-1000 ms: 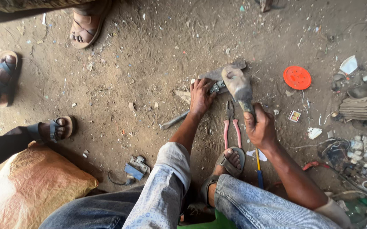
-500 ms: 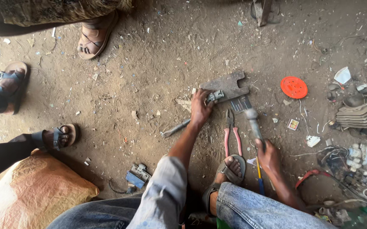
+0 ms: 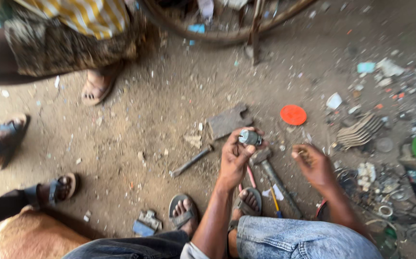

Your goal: The person sits on the ground and uses a yellow-handled tool to scrape a small metal component. They then use a hammer to strike the part on a metal block and use pliers to adjust it. The person repeatedly inspects the part and continues to work on it with the hammer and pliers.

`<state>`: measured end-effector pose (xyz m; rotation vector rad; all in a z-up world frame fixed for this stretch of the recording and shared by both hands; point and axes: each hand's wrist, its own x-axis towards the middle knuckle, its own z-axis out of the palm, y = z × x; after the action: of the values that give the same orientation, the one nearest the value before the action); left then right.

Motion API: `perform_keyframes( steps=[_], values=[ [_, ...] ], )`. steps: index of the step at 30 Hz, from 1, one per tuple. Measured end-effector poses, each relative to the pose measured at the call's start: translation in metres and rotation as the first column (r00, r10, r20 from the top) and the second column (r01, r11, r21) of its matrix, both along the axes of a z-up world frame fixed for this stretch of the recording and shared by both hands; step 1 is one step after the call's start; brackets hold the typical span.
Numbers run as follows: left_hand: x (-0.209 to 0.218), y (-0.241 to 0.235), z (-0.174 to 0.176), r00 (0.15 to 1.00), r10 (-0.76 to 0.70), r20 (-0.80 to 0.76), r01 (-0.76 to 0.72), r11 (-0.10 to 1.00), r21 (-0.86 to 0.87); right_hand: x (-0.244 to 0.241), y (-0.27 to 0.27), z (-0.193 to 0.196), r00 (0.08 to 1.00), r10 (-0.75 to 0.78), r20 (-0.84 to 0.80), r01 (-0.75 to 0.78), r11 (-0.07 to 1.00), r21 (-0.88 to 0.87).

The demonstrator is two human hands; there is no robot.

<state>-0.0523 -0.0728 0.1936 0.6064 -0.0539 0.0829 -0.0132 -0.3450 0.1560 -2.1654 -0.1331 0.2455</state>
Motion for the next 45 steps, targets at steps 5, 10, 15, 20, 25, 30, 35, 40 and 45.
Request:
perform_keyframes(
  steps=[5, 10, 15, 20, 25, 30, 35, 40, 45],
  values=[
    [-0.007, -0.02, 0.064, 0.988, -0.061, 0.139, 0.078, 0.989, -0.125, 0.018, 0.025, 0.203, 0.907, 0.347, 0.239, -0.316, 0.935, -0.16],
    [-0.018, -0.038, 0.101, 0.969, -0.161, 0.187, 0.191, 0.969, -0.158, -0.029, 0.079, 0.299, 0.674, 0.497, 0.546, -0.43, 0.865, -0.257],
    [-0.035, -0.044, 0.109, 0.956, -0.191, 0.224, 0.22, 0.969, -0.113, -0.064, 0.097, 0.306, 0.628, 0.399, 0.668, -0.282, 0.917, -0.283],
    [-0.036, -0.041, 0.106, 0.968, -0.145, 0.203, 0.153, 0.988, -0.022, -0.065, 0.096, 0.296, 0.613, 0.383, 0.691, -0.292, 0.922, -0.252],
    [-0.04, -0.026, 0.108, 0.972, -0.169, 0.166, 0.16, 0.985, 0.064, -0.067, 0.102, 0.289, 0.619, 0.374, 0.69, -0.304, 0.925, -0.228],
    [-0.042, -0.02, 0.109, 0.974, -0.179, 0.142, 0.167, 0.982, 0.093, -0.063, 0.104, 0.284, 0.61, 0.374, 0.699, -0.322, 0.923, -0.213],
    [-0.044, -0.016, 0.107, 0.971, -0.2, 0.135, 0.185, 0.976, 0.111, -0.063, 0.104, 0.281, 0.576, 0.386, 0.721, -0.32, 0.918, -0.236],
    [-0.045, -0.007, 0.112, 0.966, -0.201, 0.164, 0.171, 0.968, 0.183, -0.062, 0.106, 0.279, 0.558, 0.395, 0.73, -0.339, 0.911, -0.234],
    [-0.046, -0.003, 0.114, 0.966, -0.208, 0.155, 0.179, 0.966, 0.185, -0.061, 0.108, 0.276, 0.543, 0.397, 0.74, -0.329, 0.911, -0.247]
  ],
)
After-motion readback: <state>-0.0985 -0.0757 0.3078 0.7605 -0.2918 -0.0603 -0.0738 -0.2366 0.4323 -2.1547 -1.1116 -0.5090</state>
